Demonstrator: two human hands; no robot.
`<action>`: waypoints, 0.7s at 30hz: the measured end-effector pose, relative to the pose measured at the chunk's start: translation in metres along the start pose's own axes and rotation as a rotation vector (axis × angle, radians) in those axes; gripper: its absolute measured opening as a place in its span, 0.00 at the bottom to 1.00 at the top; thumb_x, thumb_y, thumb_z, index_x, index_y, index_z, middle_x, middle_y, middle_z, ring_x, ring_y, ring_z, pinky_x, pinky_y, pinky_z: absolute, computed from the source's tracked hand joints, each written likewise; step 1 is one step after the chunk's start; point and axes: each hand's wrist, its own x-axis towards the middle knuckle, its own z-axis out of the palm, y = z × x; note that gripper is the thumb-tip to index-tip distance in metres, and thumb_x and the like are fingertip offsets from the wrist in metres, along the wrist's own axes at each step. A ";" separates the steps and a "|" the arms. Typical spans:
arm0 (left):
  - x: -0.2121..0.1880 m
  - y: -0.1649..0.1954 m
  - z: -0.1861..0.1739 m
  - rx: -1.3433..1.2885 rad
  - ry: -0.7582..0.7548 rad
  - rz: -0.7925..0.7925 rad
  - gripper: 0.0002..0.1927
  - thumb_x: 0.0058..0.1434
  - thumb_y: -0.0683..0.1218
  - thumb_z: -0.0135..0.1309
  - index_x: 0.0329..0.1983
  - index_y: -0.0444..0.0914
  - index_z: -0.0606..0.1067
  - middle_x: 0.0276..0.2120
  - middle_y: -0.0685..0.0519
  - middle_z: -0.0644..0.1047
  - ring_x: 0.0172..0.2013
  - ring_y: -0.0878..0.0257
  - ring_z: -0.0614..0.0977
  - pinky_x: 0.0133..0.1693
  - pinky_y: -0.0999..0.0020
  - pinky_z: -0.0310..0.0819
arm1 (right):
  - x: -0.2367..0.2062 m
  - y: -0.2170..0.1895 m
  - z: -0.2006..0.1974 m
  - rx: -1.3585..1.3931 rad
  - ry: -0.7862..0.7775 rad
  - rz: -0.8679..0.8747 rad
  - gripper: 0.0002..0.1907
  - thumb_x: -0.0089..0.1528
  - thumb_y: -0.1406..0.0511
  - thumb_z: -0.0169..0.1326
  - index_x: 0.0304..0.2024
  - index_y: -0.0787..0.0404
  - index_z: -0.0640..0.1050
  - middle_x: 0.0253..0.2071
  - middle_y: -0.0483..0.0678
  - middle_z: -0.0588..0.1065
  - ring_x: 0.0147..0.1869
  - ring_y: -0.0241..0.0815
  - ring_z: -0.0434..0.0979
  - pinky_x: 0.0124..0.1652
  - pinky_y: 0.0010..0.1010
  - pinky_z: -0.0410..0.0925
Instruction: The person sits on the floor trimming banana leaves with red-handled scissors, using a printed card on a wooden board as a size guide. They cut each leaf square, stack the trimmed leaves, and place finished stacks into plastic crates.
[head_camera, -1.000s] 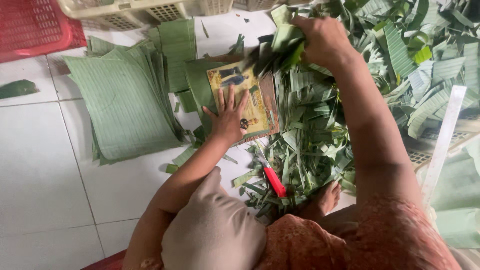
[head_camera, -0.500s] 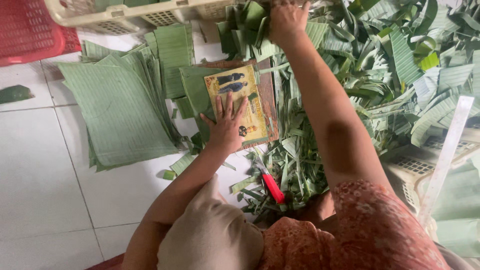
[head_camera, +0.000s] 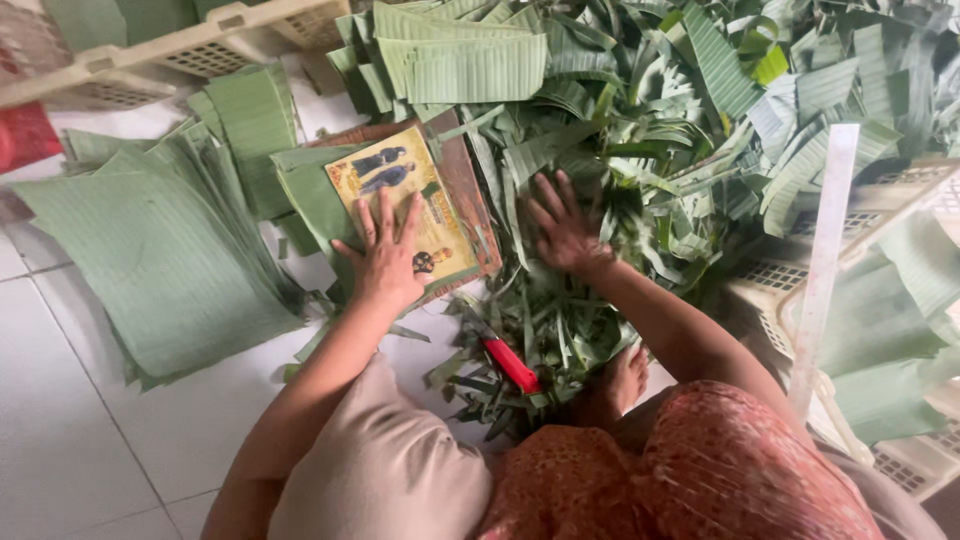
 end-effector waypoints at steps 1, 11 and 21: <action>0.000 0.000 0.000 -0.008 -0.004 -0.004 0.66 0.48 0.54 0.72 0.79 0.59 0.38 0.78 0.46 0.33 0.76 0.37 0.34 0.58 0.09 0.39 | -0.007 0.018 0.003 -0.083 -0.026 0.041 0.35 0.59 0.58 0.50 0.71 0.47 0.69 0.78 0.54 0.58 0.81 0.62 0.50 0.65 0.78 0.31; 0.001 -0.002 -0.004 0.041 -0.045 -0.050 0.68 0.47 0.55 0.72 0.78 0.61 0.34 0.78 0.46 0.32 0.76 0.38 0.33 0.60 0.11 0.40 | -0.003 0.174 -0.001 -0.265 0.017 0.456 0.29 0.65 0.63 0.49 0.69 0.39 0.72 0.78 0.49 0.61 0.79 0.62 0.58 0.63 0.86 0.33; 0.009 -0.002 -0.004 0.046 -0.079 -0.081 0.69 0.46 0.54 0.73 0.78 0.62 0.34 0.78 0.48 0.31 0.76 0.39 0.33 0.60 0.11 0.40 | 0.077 0.210 -0.082 -0.141 -0.497 0.844 0.28 0.62 0.62 0.50 0.67 0.45 0.70 0.75 0.54 0.58 0.78 0.63 0.50 0.60 0.91 0.33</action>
